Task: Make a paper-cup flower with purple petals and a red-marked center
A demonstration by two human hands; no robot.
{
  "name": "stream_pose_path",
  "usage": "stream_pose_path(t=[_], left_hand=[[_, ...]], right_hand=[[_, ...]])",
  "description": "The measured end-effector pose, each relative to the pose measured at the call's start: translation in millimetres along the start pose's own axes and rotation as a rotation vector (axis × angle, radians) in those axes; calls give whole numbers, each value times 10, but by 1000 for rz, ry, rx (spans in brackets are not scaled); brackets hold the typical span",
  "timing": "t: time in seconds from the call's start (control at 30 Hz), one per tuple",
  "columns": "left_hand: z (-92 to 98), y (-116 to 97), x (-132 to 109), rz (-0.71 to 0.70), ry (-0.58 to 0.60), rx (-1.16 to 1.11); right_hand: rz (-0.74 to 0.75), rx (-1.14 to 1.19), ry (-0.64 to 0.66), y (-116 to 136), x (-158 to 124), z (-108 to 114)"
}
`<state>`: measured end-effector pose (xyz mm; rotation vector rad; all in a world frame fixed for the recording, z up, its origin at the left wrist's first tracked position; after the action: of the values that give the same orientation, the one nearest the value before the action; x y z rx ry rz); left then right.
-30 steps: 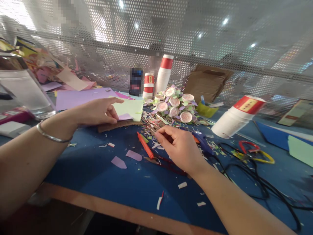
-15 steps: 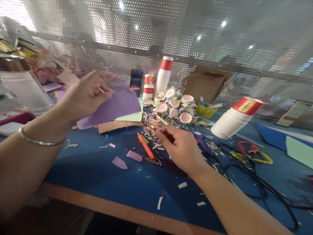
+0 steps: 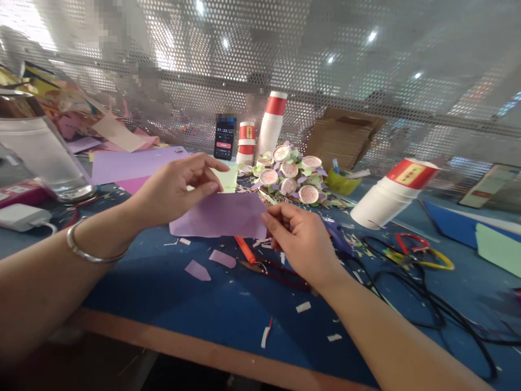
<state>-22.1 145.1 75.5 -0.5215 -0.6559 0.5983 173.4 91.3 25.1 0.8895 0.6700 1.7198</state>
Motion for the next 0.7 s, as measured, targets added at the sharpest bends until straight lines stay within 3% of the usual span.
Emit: stream_pose_path(t=[0.17, 0.27, 0.43, 0.53, 0.7], left_hand=[[479, 144, -62, 100, -269, 125], [556, 209, -66, 122, -271, 143], [475, 296, -46, 165, -176, 219], [372, 192, -26, 70, -139, 211], [-110, -45, 20, -74, 165, 252]], right_hand=[[-41, 125, -32, -121, -11, 57], [-59, 180, -35, -181, -19, 73], [-50, 193, -32, -198, -22, 81], [-45, 183, -9, -162, -13, 65], [-22, 122, 10, -63, -15, 71]])
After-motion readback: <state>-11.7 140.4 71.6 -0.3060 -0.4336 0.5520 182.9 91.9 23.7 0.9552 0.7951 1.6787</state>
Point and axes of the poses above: each hand's wrist, its own x-axis towards the middle knuckle, its own z-axis out of the back of the hand, y = z × x, the point moved 10 cm from there along x, towards the middle knuckle, and after that the axes turned 12 degrees about y, right-handed, at the moved point
